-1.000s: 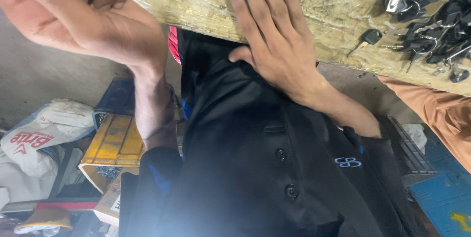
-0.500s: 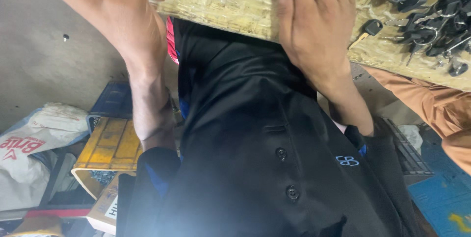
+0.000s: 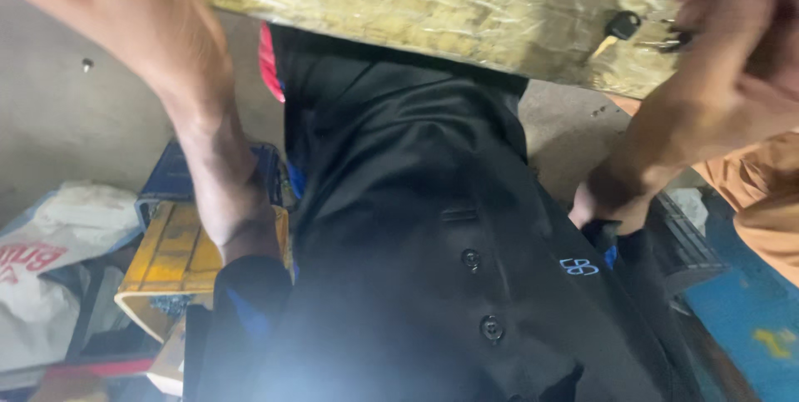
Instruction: The person picks up lock cylinders and keys from a workbench covered with piles of keys and lock parts, inserts and turns keys inside the cylinders, and places the matched sets back on the bench, working through them one at a time by hand.
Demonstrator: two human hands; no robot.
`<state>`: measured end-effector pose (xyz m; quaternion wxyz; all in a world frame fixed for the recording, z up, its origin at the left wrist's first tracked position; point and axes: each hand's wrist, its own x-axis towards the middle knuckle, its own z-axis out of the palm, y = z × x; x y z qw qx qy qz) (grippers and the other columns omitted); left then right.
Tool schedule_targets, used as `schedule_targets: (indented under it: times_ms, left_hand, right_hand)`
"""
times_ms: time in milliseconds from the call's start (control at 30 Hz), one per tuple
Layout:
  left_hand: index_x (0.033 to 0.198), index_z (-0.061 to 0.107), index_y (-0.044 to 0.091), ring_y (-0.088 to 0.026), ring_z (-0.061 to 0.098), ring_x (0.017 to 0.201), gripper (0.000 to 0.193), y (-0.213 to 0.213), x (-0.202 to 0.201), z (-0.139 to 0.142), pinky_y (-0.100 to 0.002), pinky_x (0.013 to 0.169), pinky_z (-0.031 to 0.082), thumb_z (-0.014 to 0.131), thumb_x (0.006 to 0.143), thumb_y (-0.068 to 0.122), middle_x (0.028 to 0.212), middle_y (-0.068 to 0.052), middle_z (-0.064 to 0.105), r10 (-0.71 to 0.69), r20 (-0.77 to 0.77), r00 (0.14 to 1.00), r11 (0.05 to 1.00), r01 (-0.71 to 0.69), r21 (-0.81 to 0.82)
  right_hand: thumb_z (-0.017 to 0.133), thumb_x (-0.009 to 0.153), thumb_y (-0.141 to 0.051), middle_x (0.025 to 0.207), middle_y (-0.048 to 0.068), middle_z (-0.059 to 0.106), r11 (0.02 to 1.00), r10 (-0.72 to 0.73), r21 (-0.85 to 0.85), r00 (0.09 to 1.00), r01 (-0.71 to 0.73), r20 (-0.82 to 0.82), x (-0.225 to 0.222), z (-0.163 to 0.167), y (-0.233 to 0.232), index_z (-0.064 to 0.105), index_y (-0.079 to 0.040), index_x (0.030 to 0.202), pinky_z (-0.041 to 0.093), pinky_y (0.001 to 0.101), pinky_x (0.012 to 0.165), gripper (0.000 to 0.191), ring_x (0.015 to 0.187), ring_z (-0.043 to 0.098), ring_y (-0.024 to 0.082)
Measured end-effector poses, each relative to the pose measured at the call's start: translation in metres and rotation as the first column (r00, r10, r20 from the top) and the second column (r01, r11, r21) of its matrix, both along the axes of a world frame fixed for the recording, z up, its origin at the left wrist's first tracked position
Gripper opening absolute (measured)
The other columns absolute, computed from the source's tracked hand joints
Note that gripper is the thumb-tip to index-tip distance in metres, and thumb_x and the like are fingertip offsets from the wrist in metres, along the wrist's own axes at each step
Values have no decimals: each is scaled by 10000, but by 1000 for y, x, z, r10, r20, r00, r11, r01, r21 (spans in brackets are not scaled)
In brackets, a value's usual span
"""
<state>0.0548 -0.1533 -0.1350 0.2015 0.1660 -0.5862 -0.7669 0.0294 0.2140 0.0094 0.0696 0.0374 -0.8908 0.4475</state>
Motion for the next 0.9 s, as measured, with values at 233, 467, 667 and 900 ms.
schedule_targets:
  times_ms: [233,467,667,900]
  left_hand:
    - [900,498,-68,-269,511,520,268,18,-8,31,-380,475,370,592,1151,-56,663,-195,512,2,-92,996,1000,0,17]
    - [843,426,-95,-241,393,459,413,19,-2,34,-375,490,309,577,1186,78,603,-178,425,81,-118,990,995,-73,69]
    - [704,277,29,-144,177,451,555,16,2,18,-332,461,137,573,1151,172,538,-69,250,303,-165,939,946,-275,172]
    - [768,334,11,-145,209,366,384,36,-1,35,-321,355,125,538,1089,62,496,-88,313,578,-125,806,804,-536,257]
  right_hand:
    - [731,1116,5,1175,186,683,822,345,475,938,-314,23,10,1,-13,692,5,1271,546,343,812,160,1006,656,280]
    - [329,1084,-570,1502,297,435,598,385,729,917,-333,104,45,-32,-38,480,27,1462,446,628,1195,723,1408,420,515]
    - [176,1110,-577,1619,326,250,683,276,596,904,-423,326,44,-35,-50,311,94,1563,178,648,1313,821,1537,221,536]
    - [281,1180,-462,1530,326,374,638,299,639,903,-430,310,22,-46,-100,404,78,1535,218,606,1237,658,1441,304,556]
